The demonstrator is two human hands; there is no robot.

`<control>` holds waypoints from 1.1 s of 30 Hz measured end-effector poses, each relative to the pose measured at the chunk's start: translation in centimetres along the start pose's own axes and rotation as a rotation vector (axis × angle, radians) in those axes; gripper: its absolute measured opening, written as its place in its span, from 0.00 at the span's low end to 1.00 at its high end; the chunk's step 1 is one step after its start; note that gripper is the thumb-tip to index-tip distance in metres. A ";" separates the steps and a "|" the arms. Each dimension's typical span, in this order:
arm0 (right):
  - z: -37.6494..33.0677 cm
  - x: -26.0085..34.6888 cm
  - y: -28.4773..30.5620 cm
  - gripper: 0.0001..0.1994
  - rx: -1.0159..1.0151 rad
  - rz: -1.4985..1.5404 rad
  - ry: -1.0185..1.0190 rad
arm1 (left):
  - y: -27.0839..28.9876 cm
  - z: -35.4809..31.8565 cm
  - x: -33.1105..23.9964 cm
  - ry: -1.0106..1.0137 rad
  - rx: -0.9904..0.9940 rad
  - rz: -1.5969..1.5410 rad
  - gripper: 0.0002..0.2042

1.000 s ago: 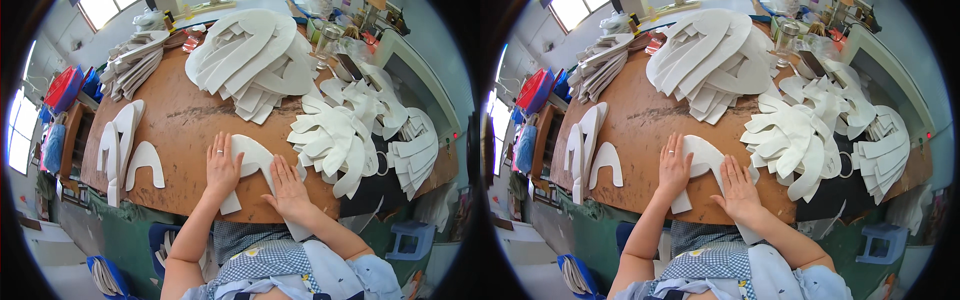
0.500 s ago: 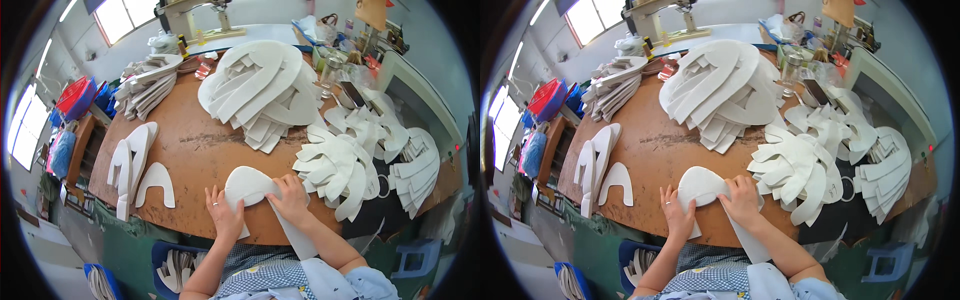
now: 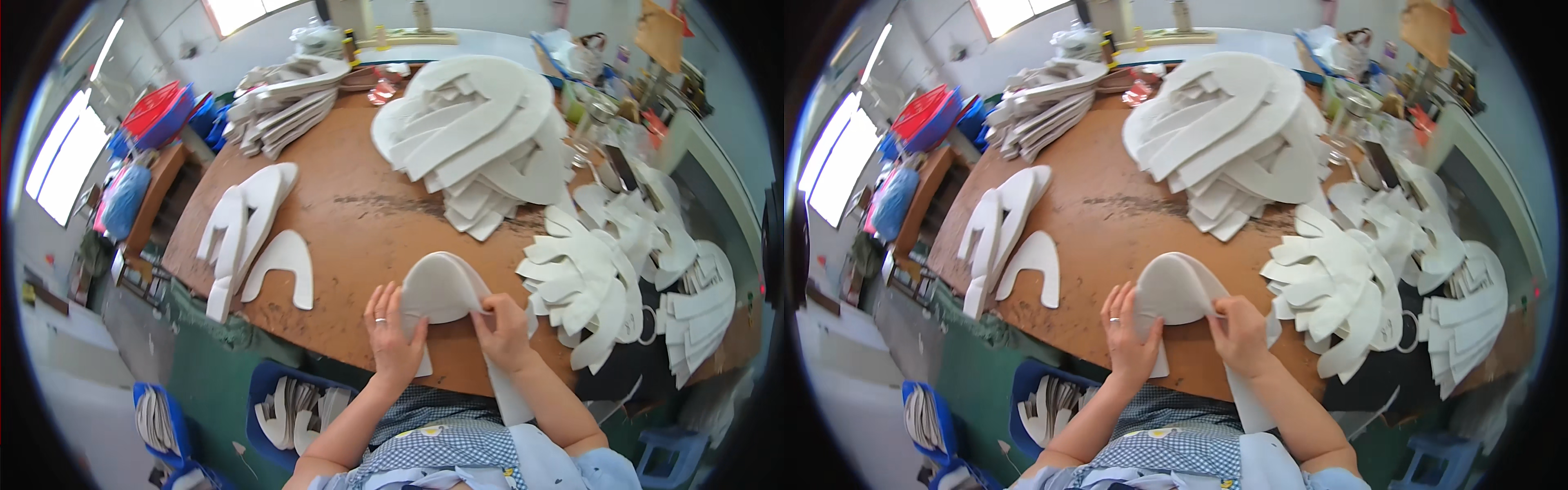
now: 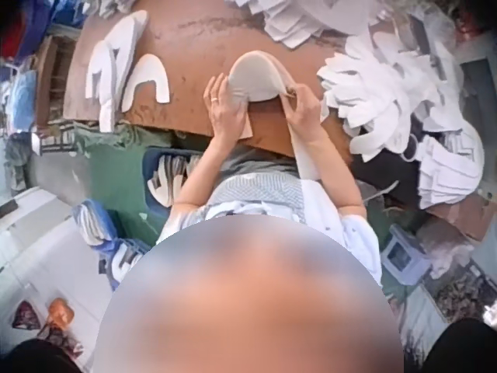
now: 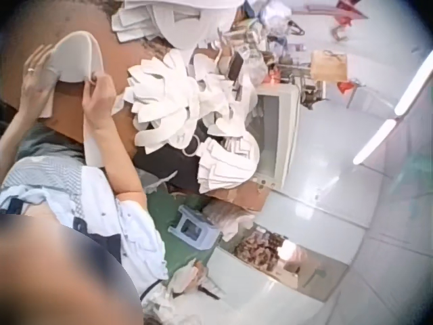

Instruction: Organizing and preparing white shoe upper components on a workbench.

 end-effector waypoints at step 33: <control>-3.5 -1.4 -0.1 0.11 0.541 0.210 0.062 | 9.8 20.9 25.3 0.479 -0.295 -0.663 0.23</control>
Point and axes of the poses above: each hand's wrist, its own z-axis towards the middle knuckle, its own y-axis out of the back of the hand, x = y × z, the point moved 6 cm from there along z, towards the middle knuckle, and after that the axes turned 12 degrees about z, right-handed, at the moved point
